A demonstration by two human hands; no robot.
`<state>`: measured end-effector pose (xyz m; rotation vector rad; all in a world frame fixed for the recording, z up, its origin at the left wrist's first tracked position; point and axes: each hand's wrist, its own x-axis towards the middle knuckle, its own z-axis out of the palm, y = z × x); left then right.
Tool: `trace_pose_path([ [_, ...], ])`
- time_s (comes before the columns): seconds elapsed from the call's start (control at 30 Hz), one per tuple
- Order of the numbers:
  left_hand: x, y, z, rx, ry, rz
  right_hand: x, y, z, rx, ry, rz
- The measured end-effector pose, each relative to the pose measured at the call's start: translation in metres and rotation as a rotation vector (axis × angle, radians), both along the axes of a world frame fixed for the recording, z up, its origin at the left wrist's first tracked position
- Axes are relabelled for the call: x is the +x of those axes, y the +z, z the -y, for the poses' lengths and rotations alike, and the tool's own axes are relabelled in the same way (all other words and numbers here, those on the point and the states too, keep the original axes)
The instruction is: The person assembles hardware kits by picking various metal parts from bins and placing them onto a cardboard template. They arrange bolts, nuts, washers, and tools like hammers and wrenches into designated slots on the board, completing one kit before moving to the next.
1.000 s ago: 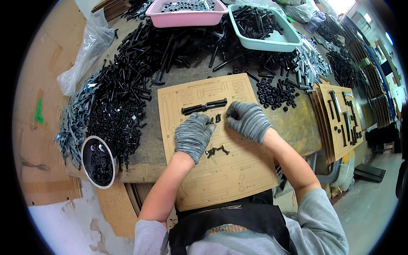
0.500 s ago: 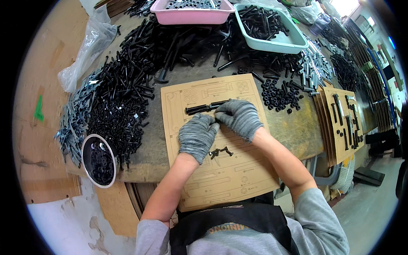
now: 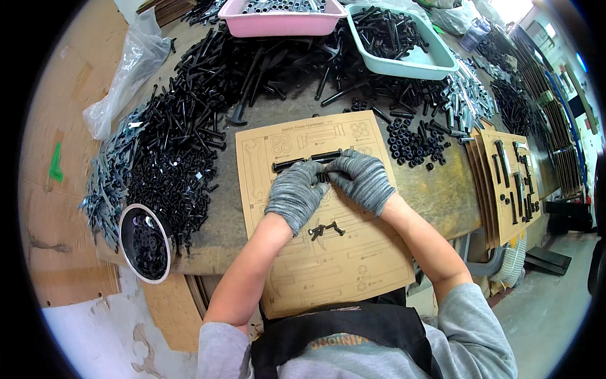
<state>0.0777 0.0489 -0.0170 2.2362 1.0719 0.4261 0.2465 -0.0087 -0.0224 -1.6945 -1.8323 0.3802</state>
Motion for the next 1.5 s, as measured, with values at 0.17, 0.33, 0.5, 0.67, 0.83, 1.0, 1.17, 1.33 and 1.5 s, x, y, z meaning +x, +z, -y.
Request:
trace_pose_path([
  [0.17, -0.002, 0.001, 0.003, 0.028, -0.020, -0.009, -0.004, 0.001, 0.006, 0.031, 0.002, 0.002],
  [0.33, -0.026, 0.025, 0.019, -0.051, 0.025, 0.041, -0.003, 0.013, 0.028, -0.062, -0.059, -0.087],
  [0.5, -0.070, 0.022, 0.058, -0.059, -0.125, -0.031, -0.025, 0.036, 0.088, -0.260, 0.095, 0.120],
  [0.67, -0.072, 0.015, 0.063, 0.037, -0.091, -0.040, -0.027, 0.031, 0.083, -0.179, 0.073, 0.156],
  [0.83, -0.083, 0.006, 0.029, 0.108, 0.185, -0.033, -0.045, 0.041, 0.026, 0.038, 0.102, 0.183],
  [1.0, -0.071, -0.003, 0.016, 0.222, 0.209, -0.036, -0.069, 0.029, -0.027, -0.178, 0.202, 0.401],
  [1.17, -0.077, 0.002, 0.027, 0.148, 0.209, 0.043, -0.061, 0.039, 0.000, -0.051, 0.165, 0.252],
  [1.33, -0.075, 0.016, 0.065, 0.046, -0.125, -0.041, -0.033, 0.046, 0.058, -0.325, 0.180, 0.180],
  [1.5, -0.064, 0.008, 0.072, 0.033, -0.059, -0.159, -0.035, 0.031, 0.071, -0.257, 0.136, 0.151],
])
